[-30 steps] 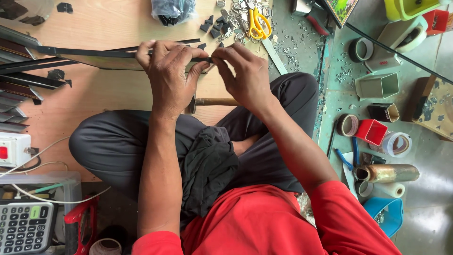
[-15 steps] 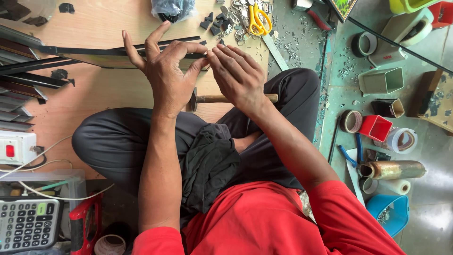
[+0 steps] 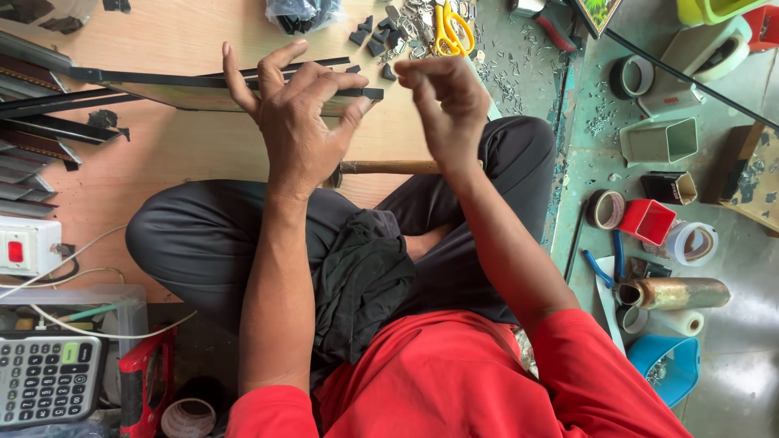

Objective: The person sits on the floor of a frame workshop and fits black corner pieces onto the edges of framed religious posters, pressing them into place and tapping them tight with a hammer. They work through several framed prints one at a time, setting finished frames aside and picking up the next one.

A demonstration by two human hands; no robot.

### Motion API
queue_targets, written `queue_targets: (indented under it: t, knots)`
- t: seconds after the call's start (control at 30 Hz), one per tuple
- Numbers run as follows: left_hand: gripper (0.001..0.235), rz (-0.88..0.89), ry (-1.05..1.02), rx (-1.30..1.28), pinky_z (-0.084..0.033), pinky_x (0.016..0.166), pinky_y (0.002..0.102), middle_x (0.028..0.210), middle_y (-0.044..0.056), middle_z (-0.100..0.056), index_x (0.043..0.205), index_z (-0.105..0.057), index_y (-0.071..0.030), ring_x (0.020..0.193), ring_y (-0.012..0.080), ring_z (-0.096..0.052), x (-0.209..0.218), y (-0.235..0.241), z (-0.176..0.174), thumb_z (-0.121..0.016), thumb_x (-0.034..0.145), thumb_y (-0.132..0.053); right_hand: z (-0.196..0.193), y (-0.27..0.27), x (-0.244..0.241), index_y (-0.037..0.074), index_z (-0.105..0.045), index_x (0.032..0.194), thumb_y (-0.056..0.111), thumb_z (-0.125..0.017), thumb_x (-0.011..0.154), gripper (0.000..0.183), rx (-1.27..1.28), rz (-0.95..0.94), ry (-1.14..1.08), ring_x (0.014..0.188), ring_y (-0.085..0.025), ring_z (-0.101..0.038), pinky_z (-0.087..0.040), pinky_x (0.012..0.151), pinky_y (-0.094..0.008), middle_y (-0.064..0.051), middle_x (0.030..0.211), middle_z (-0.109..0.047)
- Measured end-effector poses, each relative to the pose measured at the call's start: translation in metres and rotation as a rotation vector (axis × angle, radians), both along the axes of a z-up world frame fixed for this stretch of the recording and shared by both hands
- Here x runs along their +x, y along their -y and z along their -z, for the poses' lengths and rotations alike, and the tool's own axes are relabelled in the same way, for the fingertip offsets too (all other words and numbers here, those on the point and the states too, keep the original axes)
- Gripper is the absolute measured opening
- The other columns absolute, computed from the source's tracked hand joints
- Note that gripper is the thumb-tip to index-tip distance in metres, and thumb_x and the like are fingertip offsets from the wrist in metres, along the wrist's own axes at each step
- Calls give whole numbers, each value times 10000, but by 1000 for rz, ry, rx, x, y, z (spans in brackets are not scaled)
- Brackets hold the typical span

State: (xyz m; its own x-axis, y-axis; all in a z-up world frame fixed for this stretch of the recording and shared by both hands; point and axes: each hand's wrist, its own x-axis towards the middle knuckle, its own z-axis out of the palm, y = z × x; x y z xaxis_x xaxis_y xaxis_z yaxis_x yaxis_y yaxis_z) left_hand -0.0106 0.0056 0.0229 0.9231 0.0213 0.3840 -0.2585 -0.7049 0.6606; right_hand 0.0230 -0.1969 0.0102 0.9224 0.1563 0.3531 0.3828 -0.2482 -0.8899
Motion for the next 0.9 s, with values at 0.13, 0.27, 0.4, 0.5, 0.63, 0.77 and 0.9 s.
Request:
queue_targets:
  t: [0.13, 0.27, 0.4, 0.5, 0.63, 0.77, 0.9]
  knots:
    - [328, -13, 76, 109, 23, 1241, 615, 1016, -62, -701, 1027, -802, -227, 1219, 217, -534, 2, 3, -3, -891, 846, -486, 15, 12, 9, 4, -637, 1120, -10, -642, 1079, 44, 355, -44, -170, 1034, -142, -750, -630, 984, -321, -104, 1086, -760]
    - [437, -93, 155, 160, -72, 1215, 589, 931, -35, -650, 946, -777, -166, 1022, 219, -540, 5, 8, 8, -923, 805, -552, 16, 13, 10, 4, -618, 1126, -6, -656, 1088, 54, 371, -53, -165, 1009, -142, -749, -635, 980, -328, -92, 1036, -746]
    - [374, -110, 155, 179, -189, 1161, 543, 903, -30, -631, 911, -753, -173, 996, 224, -532, 9, 9, 8, -932, 811, -485, 12, 11, 9, -17, -633, 1179, -3, -662, 1075, 109, 325, -69, -176, 1007, -141, -748, -636, 975, -328, -89, 1030, -749]
    - [305, -86, 206, 147, -237, 1060, 506, 914, -50, -625, 957, -763, -221, 984, 213, -523, 10, 9, 10, -931, 825, -439, 7, 10, 8, -34, -663, 1210, 3, -659, 1076, 139, 282, -107, -184, 1027, -147, -750, -632, 984, -327, -97, 1046, -758]
    - [295, -81, 240, 142, -245, 1019, 497, 891, -88, -615, 981, -775, -262, 961, 191, -516, 11, 8, 16, -934, 803, -435, -11, 4, 9, -5, -674, 1141, 21, -704, 1065, 86, 172, -170, -124, 1040, -132, -757, -618, 967, -295, -81, 1063, -769]
    - [271, -87, 262, 147, -244, 1023, 487, 895, -96, -622, 976, -775, -256, 965, 176, -512, 12, 9, 23, -936, 829, -416, -19, 0, 11, -5, -730, 1092, 32, -774, 1021, 91, -169, -173, 30, 1002, -140, -750, -597, 912, -289, -83, 1052, -771]
    - [267, -87, 255, 130, -247, 1026, 488, 883, -90, -620, 953, -770, -241, 954, 177, -511, 12, 10, 25, -939, 827, -405, -18, -1, 13, 6, -743, 1090, 46, -798, 1000, 113, -253, -184, 87, 950, -151, -750, -597, 866, -294, -74, 1006, -761]
